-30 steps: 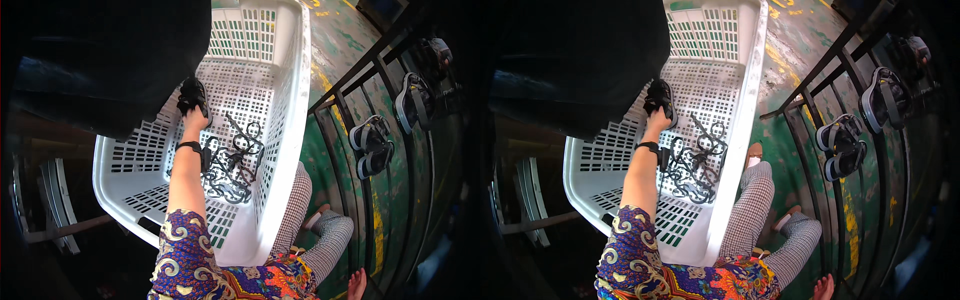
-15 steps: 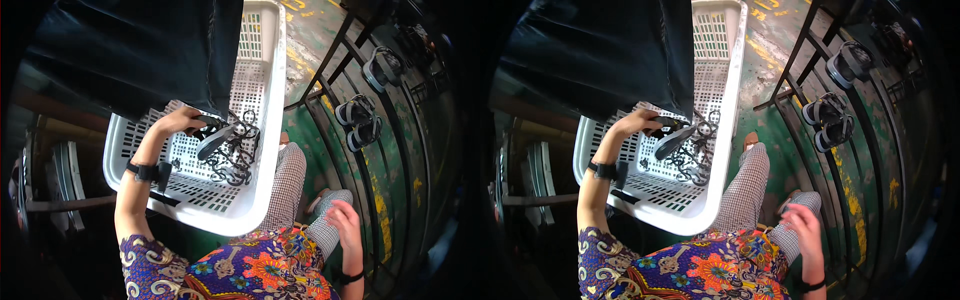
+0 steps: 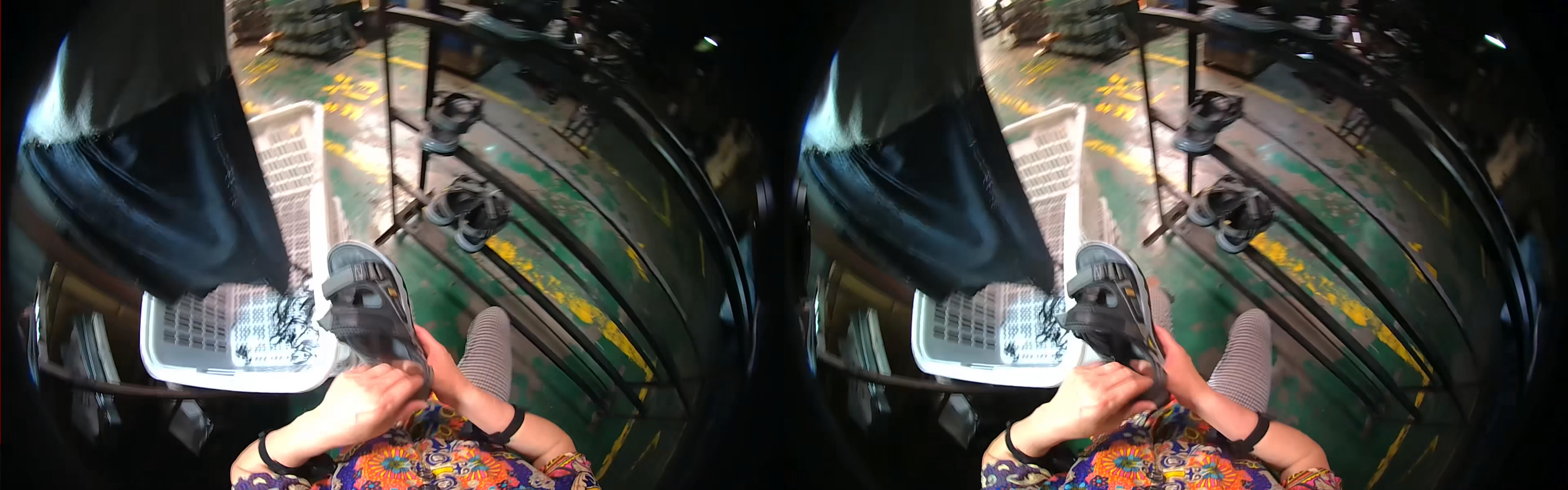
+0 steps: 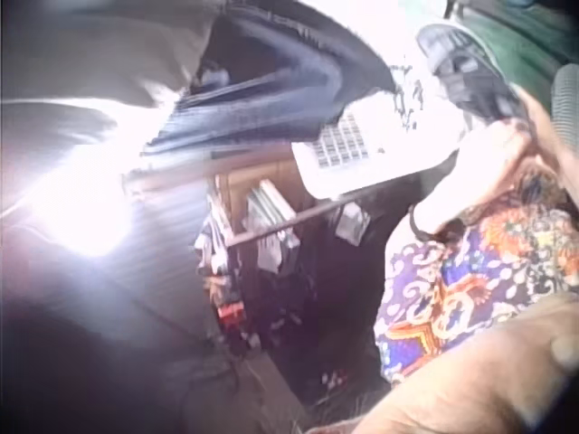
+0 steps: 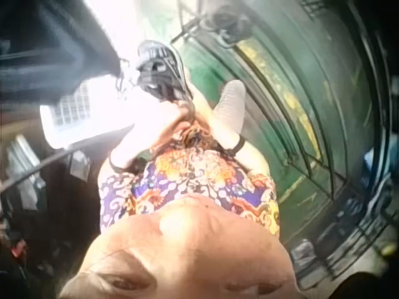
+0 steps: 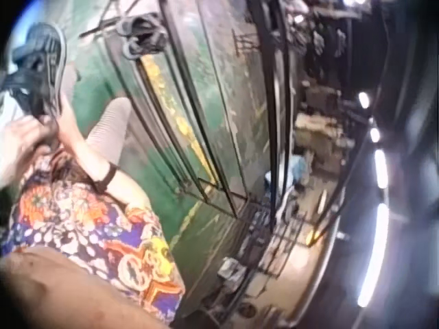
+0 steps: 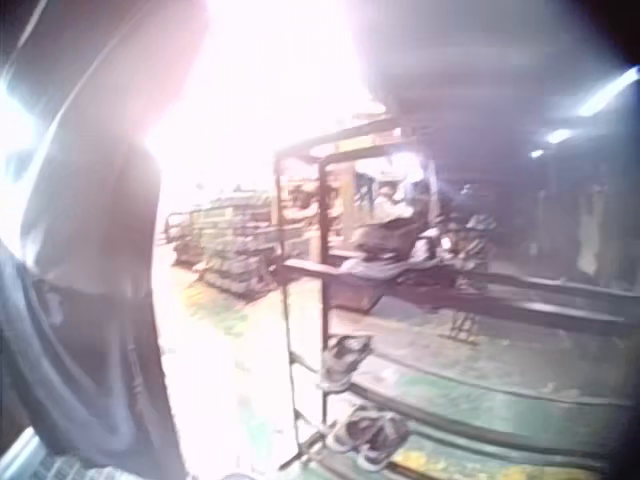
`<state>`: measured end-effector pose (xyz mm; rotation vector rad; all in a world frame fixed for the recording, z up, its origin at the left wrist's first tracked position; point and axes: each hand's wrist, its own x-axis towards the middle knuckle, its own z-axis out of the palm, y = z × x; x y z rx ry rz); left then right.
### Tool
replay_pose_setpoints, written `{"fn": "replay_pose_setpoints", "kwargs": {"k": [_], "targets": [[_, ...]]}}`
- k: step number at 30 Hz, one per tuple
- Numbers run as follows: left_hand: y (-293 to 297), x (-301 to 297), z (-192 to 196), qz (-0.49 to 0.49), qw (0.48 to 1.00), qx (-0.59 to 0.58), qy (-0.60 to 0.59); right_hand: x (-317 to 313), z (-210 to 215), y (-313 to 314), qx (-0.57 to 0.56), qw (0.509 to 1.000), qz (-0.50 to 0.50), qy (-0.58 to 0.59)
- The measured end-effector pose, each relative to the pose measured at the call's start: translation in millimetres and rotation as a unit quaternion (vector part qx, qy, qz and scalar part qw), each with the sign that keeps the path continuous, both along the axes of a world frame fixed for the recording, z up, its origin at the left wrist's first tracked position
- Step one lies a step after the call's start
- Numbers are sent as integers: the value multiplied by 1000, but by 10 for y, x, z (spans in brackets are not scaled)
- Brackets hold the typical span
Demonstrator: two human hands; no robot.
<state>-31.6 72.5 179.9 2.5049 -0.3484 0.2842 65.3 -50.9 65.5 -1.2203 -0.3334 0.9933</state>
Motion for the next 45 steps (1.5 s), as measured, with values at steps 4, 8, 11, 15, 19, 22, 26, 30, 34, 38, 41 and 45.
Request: {"fn": "replay_pose_setpoints", "kwargs": {"k": [4, 8, 11, 15, 19, 22, 26, 30, 34, 38, 41, 45], "targets": [[-126, 328, -351, 105, 992, -27, -67, 14, -395, -653, -112, 968, -144, -170], [-418, 641, -1005, 28, 1000, -7, 9, -139, -684, -1212, -84, 958, -219, -163], [-492, 602, -1315, 69, 966, -234, 85, -313, -769, -1408, -21, 957, -284, -57], [-557, 495, -1469, 100, 940, -310, 104, -331, -793, -1544, -41, 942, -330, -52], [-671, 472, -1485, 27, 982, -182, 42, -298, -805, -1585, -56, 941, -328, -62], [-713, 497, -1518, 66, 976, -205, 33, -301, -820, -1589, -32, 943, -329, -30], [-591, 467, -1618, 141, 855, -493, 75, -308, -818, -1627, 37, 941, -310, 132], [-396, 390, -1739, 171, 800, -560, 133, -288, -814, -1600, 95, 918, -311, 227], [-416, 299, -1797, 114, 793, -561, 206, -260, -813, -1533, 168, 919, -281, 221], [-482, 334, -1799, 93, 780, -586, 202, -229, -852, -1555, 139, 938, -240, 207], [-378, 432, -1787, 38, 928, -343, 141, -222, -931, -1590, 54, 955, -195, 217], [-250, 503, -1755, -51, 956, -232, 172, -225, -1026, -1622, 20, 966, -169, 194]]}}
